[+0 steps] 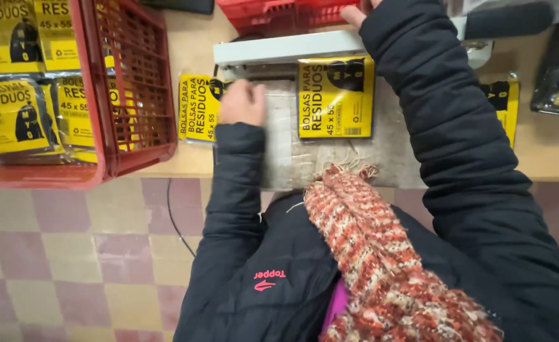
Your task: Seal yellow plastic trash bag packages using a manual impulse heat sealer at a packaging station.
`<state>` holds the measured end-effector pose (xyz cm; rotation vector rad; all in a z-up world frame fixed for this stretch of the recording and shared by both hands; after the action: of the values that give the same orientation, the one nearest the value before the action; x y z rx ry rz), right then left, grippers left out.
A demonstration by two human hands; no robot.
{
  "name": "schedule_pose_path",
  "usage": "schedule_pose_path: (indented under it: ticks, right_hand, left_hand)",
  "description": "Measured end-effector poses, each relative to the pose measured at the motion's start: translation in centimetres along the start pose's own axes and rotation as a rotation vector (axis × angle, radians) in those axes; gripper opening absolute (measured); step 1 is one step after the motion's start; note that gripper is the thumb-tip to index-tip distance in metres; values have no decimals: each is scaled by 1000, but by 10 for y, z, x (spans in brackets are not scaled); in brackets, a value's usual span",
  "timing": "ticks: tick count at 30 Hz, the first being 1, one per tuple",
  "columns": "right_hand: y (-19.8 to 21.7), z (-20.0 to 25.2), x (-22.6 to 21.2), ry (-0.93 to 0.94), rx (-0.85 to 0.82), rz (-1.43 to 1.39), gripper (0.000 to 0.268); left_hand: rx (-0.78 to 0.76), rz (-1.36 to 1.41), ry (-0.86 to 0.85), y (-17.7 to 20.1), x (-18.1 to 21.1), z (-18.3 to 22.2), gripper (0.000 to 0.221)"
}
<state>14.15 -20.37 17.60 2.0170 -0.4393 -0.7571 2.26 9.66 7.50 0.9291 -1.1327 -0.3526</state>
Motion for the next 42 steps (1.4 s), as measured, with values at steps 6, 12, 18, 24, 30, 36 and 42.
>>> schedule_pose_path:
  ticks: [6, 12, 18, 24, 30, 36, 42]
  right_hand:
    - [-77, 26, 61, -105, -65, -76, 30]
    - [-102, 39, 77, -443, -309, -246, 56]
    - [-105, 42, 75, -410, -223, -350, 52]
    - [-109, 48, 76, -412, -237, -348, 51]
    - [-112, 45, 81, -392, -234, -338, 50]
    - [-86, 47, 81, -363, -197, -291, 50]
    - [-24, -2, 59, -286, -259, -341, 45]
  left_hand:
    - [271, -360, -6, 32, -123, -40, 42]
    - [69, -472, 309, 26, -176, -70, 63]
    - [19, -522, 433, 27, -191, -88, 52]
    - [30, -562, 442, 42, -169, -83, 32]
    - [131, -373, 344, 92, -108, -51, 19]
    - [253, 22, 66, 150, -30, 4, 17]
    - [394, 96, -230, 200, 18, 60, 11]
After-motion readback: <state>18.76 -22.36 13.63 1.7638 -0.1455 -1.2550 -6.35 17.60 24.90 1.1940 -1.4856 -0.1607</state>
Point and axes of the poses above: each hand's wrist, its own z-axis away from the middle knuckle, its own y-axis out of the back of the hand, x = y × z, the point moved 7 cm from there along -z, towards the middle knuckle, and after that the axes turned 15 degrees about y, right-handed, at the moved point
